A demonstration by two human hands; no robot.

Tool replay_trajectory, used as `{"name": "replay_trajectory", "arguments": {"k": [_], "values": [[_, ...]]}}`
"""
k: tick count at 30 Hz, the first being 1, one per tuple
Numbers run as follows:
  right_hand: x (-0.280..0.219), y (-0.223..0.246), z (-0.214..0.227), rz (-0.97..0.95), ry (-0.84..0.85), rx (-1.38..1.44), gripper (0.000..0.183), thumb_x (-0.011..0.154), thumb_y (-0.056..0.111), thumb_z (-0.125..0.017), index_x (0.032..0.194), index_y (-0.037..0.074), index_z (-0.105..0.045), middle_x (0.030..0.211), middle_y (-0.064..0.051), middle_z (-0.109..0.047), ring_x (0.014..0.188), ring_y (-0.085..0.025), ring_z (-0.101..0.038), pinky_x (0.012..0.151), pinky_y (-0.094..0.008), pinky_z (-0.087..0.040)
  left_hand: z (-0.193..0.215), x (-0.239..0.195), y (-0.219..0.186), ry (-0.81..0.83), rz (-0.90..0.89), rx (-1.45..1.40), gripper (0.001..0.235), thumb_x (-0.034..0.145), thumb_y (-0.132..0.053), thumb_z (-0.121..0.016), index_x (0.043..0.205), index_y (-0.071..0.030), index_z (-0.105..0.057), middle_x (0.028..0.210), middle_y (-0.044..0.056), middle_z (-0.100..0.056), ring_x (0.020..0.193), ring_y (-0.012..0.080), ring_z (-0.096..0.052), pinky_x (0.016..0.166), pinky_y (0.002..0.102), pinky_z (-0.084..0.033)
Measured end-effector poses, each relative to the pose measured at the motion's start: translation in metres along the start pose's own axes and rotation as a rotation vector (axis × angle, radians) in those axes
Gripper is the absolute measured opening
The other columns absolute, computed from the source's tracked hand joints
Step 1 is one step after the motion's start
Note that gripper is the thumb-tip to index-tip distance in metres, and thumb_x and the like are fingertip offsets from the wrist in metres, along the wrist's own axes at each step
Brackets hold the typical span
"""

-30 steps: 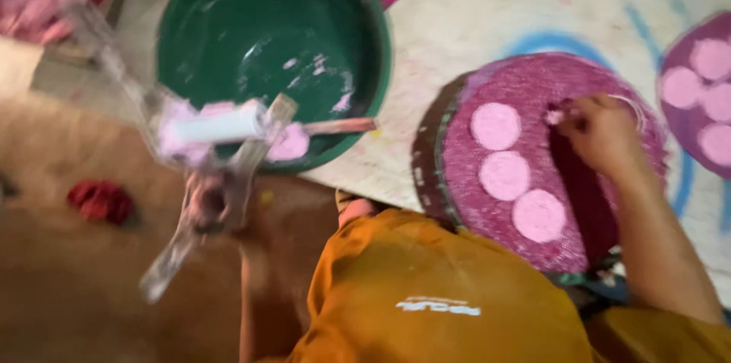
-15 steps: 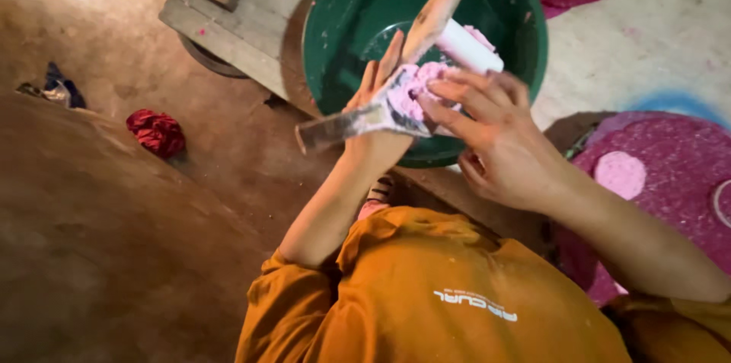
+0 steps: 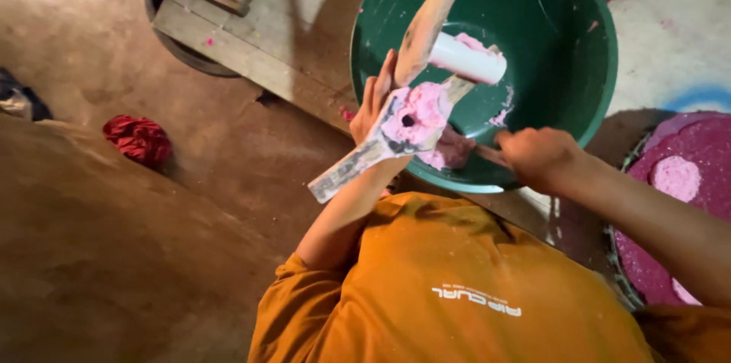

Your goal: The person scoops pink paste from a green bowl into a hand-held molding tool and presses it onto a tray to create small circular shapes.

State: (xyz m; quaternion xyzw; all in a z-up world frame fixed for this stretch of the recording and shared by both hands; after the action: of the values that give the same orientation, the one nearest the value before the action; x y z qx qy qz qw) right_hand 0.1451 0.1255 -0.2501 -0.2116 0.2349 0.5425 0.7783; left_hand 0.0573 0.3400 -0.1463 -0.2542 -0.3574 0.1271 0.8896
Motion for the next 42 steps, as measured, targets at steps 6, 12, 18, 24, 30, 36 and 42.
{"name": "replay_trajectory", "arguments": {"k": [6,12,18,24,30,36,42], "values": [[-0.007,-0.005,0.012,-0.11,-0.052,0.321,0.017,0.096,0.031,-0.061,0.108,0.02,-0.065,0.102,-0.017,-0.068,0.084,-0.037,-0.073,0.074,-0.045,-0.06,0.001,0.018,0.0,0.042,-0.026,-0.028,0.044,0.085,-0.027,-0.076,0.125,-0.012,-0.064,0.163,0.006,-0.04,0.124,0.0271,-0.058,0.084,0.037,-0.058],[-0.06,-0.056,0.073,-0.196,-0.018,0.634,0.028,0.099,0.027,-0.053,0.123,0.022,-0.064,0.092,-0.017,-0.075,0.085,-0.036,-0.073,0.075,-0.049,-0.055,0.02,0.049,-0.003,0.035,-0.147,0.043,0.042,0.085,-0.029,-0.077,0.121,-0.012,-0.067,0.16,0.007,-0.045,0.12,0.0281,-0.062,0.081,0.037,-0.059],[-0.136,-0.08,0.121,-0.432,-0.016,0.412,0.042,0.1,0.04,-0.056,0.14,0.044,-0.066,0.086,-0.004,-0.075,0.07,-0.022,-0.071,0.063,-0.038,-0.059,0.025,0.068,-0.024,0.094,-0.255,-0.013,0.044,0.089,-0.031,-0.078,0.128,-0.013,-0.069,0.157,0.002,-0.053,0.108,0.0244,-0.069,0.075,0.033,-0.06],[-0.086,0.012,0.204,-0.212,-0.242,-0.066,0.061,0.086,0.019,-0.057,0.145,0.031,-0.055,0.095,-0.006,-0.072,0.071,-0.025,-0.072,0.052,-0.039,-0.056,-0.005,0.066,-0.061,0.229,-0.375,-0.087,0.075,0.072,-0.047,-0.078,0.137,-0.016,-0.058,0.136,0.008,-0.06,0.103,0.032,-0.069,0.076,0.035,-0.059],[-0.115,0.039,0.189,0.001,-0.468,-0.291,0.055,0.082,0.012,-0.06,0.136,0.003,-0.059,0.089,-0.006,-0.062,0.069,-0.021,-0.068,0.054,-0.035,-0.056,-0.045,0.058,-0.026,0.638,0.214,-0.583,0.05,0.095,-0.034,-0.062,0.135,-0.004,-0.06,0.118,0.016,-0.071,0.1,0.0304,-0.071,0.085,0.04,-0.06],[-0.156,-0.022,0.219,-0.357,-0.64,0.379,0.07,0.085,0.0,-0.056,0.153,0.012,-0.048,0.104,-0.013,-0.061,0.072,-0.034,-0.066,0.06,-0.044,-0.056,0.005,0.1,-0.034,0.107,-0.052,-0.473,0.05,0.089,-0.019,-0.074,0.134,-0.003,-0.058,0.116,0.013,-0.069,0.105,0.0254,-0.069,0.092,0.036,-0.056],[-0.109,0.002,0.171,-0.189,-1.041,0.623,0.076,0.081,-0.015,-0.052,0.151,0.013,-0.051,0.103,-0.018,-0.056,0.091,-0.039,-0.063,0.081,-0.042,-0.052,0.0,0.101,-0.043,0.017,-0.076,-0.458,0.036,0.093,-0.017,-0.073,0.126,-0.005,-0.062,0.109,0.009,-0.069,0.098,0.0245,-0.068,0.09,0.034,-0.055]]}}
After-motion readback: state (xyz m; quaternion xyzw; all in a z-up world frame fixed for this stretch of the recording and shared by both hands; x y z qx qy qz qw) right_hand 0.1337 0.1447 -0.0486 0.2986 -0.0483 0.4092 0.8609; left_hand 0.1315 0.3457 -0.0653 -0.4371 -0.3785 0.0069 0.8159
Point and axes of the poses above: each hand's wrist, its own x-axis towards the middle knuckle, its own z-axis out of the back of the hand, y = z × x, the point moved 10 cm from there along x, towards the middle knuckle
